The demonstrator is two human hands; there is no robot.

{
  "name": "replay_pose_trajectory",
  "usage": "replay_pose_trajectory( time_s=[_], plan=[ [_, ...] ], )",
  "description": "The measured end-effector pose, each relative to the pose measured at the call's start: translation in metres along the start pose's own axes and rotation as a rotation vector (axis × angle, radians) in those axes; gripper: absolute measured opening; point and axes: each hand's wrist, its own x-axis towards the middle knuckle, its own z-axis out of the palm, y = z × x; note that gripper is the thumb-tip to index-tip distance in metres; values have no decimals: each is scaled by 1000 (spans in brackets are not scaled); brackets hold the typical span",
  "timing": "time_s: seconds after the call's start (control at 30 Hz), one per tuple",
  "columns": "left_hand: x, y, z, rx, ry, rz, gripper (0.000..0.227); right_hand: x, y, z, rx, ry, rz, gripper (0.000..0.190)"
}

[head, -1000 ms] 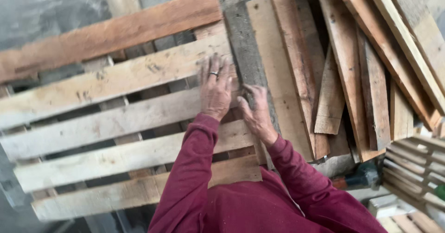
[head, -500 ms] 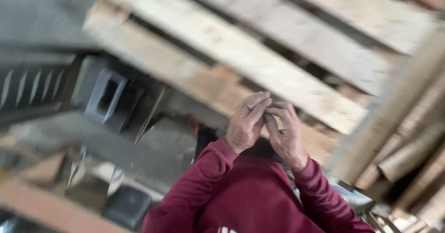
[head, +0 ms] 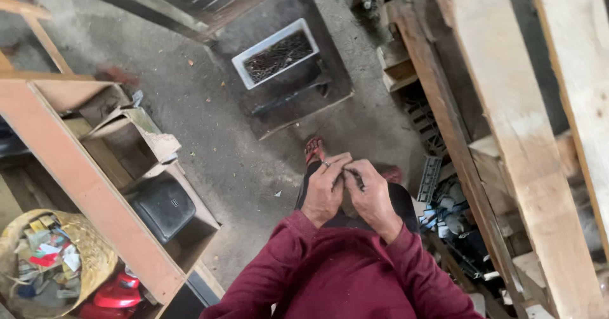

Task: The person selects wooden planks from a stack and places them onto a pallet frame. They then retrieve nails from a container and use a hammer to fasten the planks to the frame, securing the pallet structure.

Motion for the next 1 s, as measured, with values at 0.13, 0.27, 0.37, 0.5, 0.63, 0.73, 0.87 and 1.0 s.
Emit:
replay_pose_trajectory(
  time_s=[0.13, 0.27, 0.37, 0.5, 0.63, 0.73, 0.87, 1.0],
  plan=[
    [24, -42, -27, -15, 126, -53, 38, 56, -1, 36, -73, -86, -139, 14],
    [57, -92, -34, 59, 266, -111, 39, 120, 13, 65, -67, -191, -275, 14],
    [81, -140, -33, -115, 369, -328, 45, 177, 32, 93, -168, -308, -217, 13],
    [124, -212, -29, -258, 664, -500, 30, 259, 63, 146, -186, -392, -253, 14],
    [147, -278, -22, -320, 832, -574, 32, 312, 111, 185, -302, -422, -443, 17],
    [171, -321, -26, -429, 977, -580, 33, 361, 138, 217, -391, -451, -562, 26],
    [187, -368, -29, -793, 1136, -560, 38, 403, 168, 256, -714, -444, -529, 55],
    [189, -400, -32, -762, 1142, -562, 40, 414, 181, 287, -835, -465, -500, 63]
  ],
)
